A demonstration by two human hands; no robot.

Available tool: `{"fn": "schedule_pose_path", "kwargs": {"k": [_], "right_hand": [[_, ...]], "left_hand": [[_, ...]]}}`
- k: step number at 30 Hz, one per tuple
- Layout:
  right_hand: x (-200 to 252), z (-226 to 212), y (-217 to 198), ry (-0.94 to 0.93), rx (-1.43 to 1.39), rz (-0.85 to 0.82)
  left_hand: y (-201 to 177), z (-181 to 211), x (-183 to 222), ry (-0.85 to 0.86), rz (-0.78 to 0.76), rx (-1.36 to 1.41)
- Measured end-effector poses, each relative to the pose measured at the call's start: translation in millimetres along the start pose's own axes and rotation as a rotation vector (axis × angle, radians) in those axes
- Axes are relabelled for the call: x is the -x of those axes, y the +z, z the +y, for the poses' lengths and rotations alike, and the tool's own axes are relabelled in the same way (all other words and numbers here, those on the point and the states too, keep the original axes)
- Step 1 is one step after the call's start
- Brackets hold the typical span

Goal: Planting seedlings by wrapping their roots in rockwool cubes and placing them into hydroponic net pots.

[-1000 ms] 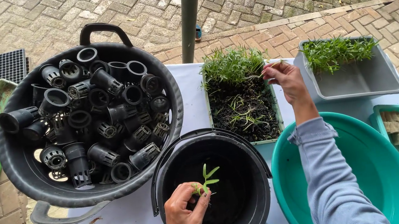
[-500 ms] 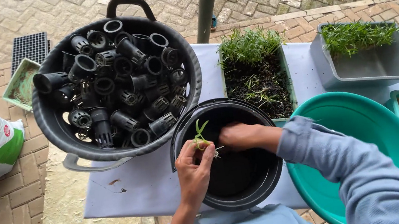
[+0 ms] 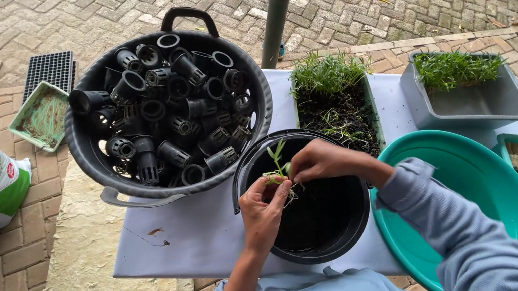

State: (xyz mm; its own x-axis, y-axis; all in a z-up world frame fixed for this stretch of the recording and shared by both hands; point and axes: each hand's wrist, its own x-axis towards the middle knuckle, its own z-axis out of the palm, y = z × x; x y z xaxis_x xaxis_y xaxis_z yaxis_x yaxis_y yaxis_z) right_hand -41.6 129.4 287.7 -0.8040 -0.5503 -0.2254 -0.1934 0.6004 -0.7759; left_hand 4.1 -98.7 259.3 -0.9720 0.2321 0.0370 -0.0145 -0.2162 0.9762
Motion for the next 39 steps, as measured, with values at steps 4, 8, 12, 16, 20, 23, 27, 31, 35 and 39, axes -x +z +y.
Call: {"fn": "schedule_pose_path", "kwargs": {"k": [4,8,12,16,20,23,27,31,35,39], "right_hand": [[29.3,-25.8,-2.7,0.177,-0.433,0.115],[36.5,-28.8,13.8,0.093,-0.627,0.29],[31.7,-21.2,28.4,0.019,-0.673,0.346],[28.3,-18.5,33.2,-0.061,-0.66,0.334],[28.9,-25.8,26.6,-0.121,-0.406,0.358],[27.9,-22.8,26.2,-0.141,-0.348,0.369],[27.0,-14.2,31.5,-0.155,-0.407,0.378],[27.4,-17.6,34.9,-0.095,-0.395,0.425],[34.8,-19.7,22.3,-0.131,-0.359,0.29],[57.5,21.5,-9.3,0.015,-0.433,0.228]], "left_hand": [[-0.9,-1.4,-1.3,-0.014,-0.024,0.004],[-1.4,-4.5,-1.7,0.0,-0.065,0.002],[-2.1,-11.9,-0.9,0.017,-0.114,0.021],[-3.9,-17.1,0.8,0.021,-0.134,0.037],[-4.4,-13.0,2.2,0.036,-0.153,0.045],[-4.8,-8.7,2.3,0.043,-0.162,0.023],[-3.6,1.2,2.3,0.028,-0.154,-0.025],[-1.7,10.6,3.8,0.042,-0.159,-0.102],[0.1,8.5,0.1,0.075,-0.162,-0.271],[3.3,14.4,-3.3,0.102,-0.139,-0.346]]}}
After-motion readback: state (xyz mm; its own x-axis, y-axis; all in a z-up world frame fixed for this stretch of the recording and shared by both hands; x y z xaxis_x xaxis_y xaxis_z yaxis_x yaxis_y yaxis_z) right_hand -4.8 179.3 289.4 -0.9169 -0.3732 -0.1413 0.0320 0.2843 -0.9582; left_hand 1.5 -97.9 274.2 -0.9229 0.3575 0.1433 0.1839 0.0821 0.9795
